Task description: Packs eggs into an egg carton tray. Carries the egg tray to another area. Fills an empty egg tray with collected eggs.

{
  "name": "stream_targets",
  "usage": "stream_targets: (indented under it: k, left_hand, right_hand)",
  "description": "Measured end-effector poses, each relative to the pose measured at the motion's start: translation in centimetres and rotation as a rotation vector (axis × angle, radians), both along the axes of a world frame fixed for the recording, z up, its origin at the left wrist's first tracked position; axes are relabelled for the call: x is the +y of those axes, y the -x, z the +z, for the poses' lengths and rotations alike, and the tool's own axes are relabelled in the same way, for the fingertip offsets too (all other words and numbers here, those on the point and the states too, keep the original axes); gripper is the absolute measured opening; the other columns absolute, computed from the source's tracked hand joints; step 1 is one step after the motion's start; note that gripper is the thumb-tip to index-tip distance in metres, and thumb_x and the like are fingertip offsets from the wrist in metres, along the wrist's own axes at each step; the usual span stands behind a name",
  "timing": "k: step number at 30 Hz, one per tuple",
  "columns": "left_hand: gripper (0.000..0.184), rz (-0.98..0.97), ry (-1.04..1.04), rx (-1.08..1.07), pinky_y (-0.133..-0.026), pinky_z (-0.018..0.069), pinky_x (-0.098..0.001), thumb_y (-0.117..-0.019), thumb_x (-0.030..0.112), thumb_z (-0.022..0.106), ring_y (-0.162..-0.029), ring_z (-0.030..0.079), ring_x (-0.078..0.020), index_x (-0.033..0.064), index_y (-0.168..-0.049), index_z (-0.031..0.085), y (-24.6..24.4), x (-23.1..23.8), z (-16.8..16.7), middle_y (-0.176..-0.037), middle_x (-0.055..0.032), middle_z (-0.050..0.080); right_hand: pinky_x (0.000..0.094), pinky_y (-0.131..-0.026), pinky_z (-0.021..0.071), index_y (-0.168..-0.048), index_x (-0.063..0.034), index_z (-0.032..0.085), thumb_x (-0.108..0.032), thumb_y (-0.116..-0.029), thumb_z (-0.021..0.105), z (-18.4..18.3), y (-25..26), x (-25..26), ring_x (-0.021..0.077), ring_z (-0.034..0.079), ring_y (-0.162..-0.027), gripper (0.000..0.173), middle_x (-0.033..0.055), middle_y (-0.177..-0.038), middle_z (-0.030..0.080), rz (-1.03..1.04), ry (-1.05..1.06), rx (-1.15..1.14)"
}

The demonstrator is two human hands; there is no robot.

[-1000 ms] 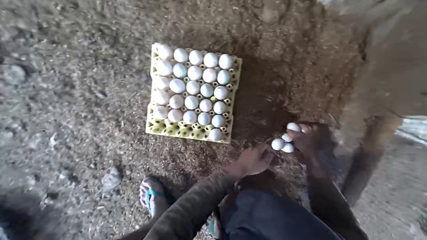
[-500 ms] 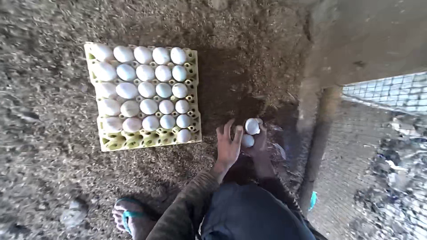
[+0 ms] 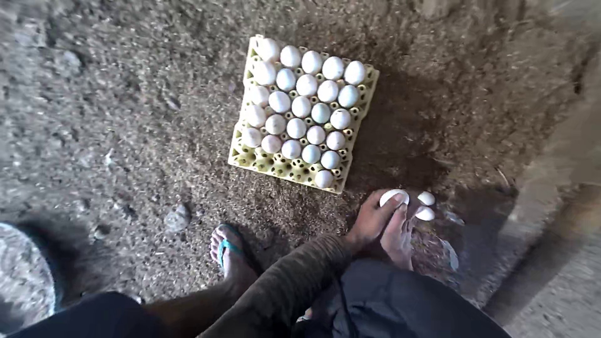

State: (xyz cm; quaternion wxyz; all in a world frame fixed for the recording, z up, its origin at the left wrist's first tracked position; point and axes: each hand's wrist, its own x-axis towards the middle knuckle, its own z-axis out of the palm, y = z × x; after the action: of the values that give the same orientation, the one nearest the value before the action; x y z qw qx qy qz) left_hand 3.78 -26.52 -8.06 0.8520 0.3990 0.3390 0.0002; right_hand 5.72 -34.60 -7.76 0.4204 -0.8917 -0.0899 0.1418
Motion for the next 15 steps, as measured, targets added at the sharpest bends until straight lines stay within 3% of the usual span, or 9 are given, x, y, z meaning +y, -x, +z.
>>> stream_targets:
  k: [2, 3, 4, 6, 7, 10, 13, 15]
  left_hand:
    - [0.037, 0.047, 0.039, -0.017, -0.096, 0.0536, -0.0326, -0.1037, 0.023, 0.054, -0.103, 0.064, -0.0114, -0.0046, -0.127, 0.060, 1.0, 0.6, 0.1, -0.117, -0.0126, 0.066]
    - [0.035, 0.064, 0.065, -0.023, -0.093, 0.0544, -0.0317, -0.1035, 0.022, 0.054, -0.100, 0.065, -0.0104, -0.0044, -0.126, 0.060, 1.5, 0.7, 0.1, -0.113, -0.0110, 0.067]
    - [0.034, 0.072, 0.091, -0.028, -0.088, 0.0559, -0.0304, -0.1032, 0.022, 0.054, -0.094, 0.065, -0.0091, -0.0036, -0.124, 0.060, 2.1, 1.0, 0.1, -0.108, -0.0083, 0.068]
    - [0.032, 0.035, 0.087, -0.034, -0.079, 0.0581, -0.0306, -0.0990, 0.022, 0.057, -0.085, 0.066, -0.0092, -0.0027, -0.118, 0.061, 3.7, 2.4, 0.4, -0.100, -0.0063, 0.068]
    - [0.033, -0.019, 0.034, -0.044, -0.080, 0.0574, -0.0309, -0.0950, 0.022, 0.061, -0.088, 0.065, -0.0106, -0.0032, -0.115, 0.063, 4.8, 3.4, 0.6, -0.106, -0.0080, 0.065]
    - [0.040, -0.230, -0.359, -0.090, -0.097, 0.0517, -0.0361, -0.0804, 0.029, 0.080, -0.114, 0.059, -0.0205, -0.0016, -0.106, 0.073, 8.6, 7.8, 1.9, -0.127, -0.0188, 0.060]
    - [0.049, -0.374, -0.869, 0.032, -0.091, 0.0574, -0.0443, -0.0756, 0.047, 0.084, -0.109, 0.066, -0.0266, 0.0087, -0.106, 0.078, 11.6, 14.0, 4.3, -0.129, -0.0230, 0.061]
    - [0.048, -0.384, -1.151, 0.224, -0.084, 0.0595, -0.0484, -0.0777, 0.050, 0.083, -0.104, 0.068, -0.0284, 0.0122, -0.107, 0.078, 12.6, 18.2, 5.6, -0.129, -0.0206, 0.063]
  right_hand:
    - [0.0563, -0.121, 0.0274, -0.141, 0.0062, 0.049, -0.051, -0.1070, 0.021, 0.0, 0.4, 0.2, 0.0354, 0.048, -0.138, 0.072, 0.0280, -0.141, 0.053, 0.107, 0.138, -0.097]
    - [0.0628, -0.119, 0.0259, -0.143, 0.0026, 0.049, -0.052, -0.1068, 0.021, 0.0, 0.7, 0.2, 0.0359, 0.048, -0.138, 0.072, 0.0248, -0.143, 0.054, 0.133, 0.154, -0.114]
    - [0.0635, -0.118, 0.0264, -0.145, 0.0019, 0.047, -0.052, -0.1071, 0.024, 0.2, 1.1, 0.2, 0.0329, 0.049, -0.139, 0.070, 0.0216, -0.144, 0.056, 0.141, 0.112, -0.098]
    - [0.0439, -0.116, 0.0414, -0.148, 0.0123, 0.033, -0.057, -0.1063, 0.029, 0.9, 1.2, 0.6, 0.0199, 0.056, -0.132, 0.081, 0.0198, -0.140, 0.059, 0.114, -0.095, 0.006]
    - [0.0355, -0.110, 0.0493, -0.146, 0.0179, 0.026, -0.057, -0.1061, 0.033, 1.0, 1.0, 0.7, 0.0159, 0.061, -0.125, 0.085, 0.0211, -0.136, 0.061, 0.077, -0.230, 0.050]
    - [0.0324, -0.105, 0.0509, -0.142, 0.0217, 0.023, -0.059, -0.1070, 0.033, 0.2, -0.1, -0.1, 0.0143, 0.065, -0.118, 0.088, 0.0232, -0.130, 0.064, 0.017, -0.344, -0.001]
    - [0.0326, -0.108, 0.0484, -0.142, 0.0220, 0.026, -0.057, -0.1067, 0.032, -0.6, -1.0, -1.2, 0.0184, 0.060, -0.125, 0.086, 0.0296, -0.136, 0.055, -0.090, -0.292, -0.011]
    - [0.0312, -0.106, 0.0501, -0.141, 0.0202, 0.029, -0.059, -0.1053, 0.035, -0.9, -1.3, -1.6, 0.0181, 0.059, -0.126, 0.087, 0.0295, -0.137, 0.053, -0.147, -0.275, -0.011]
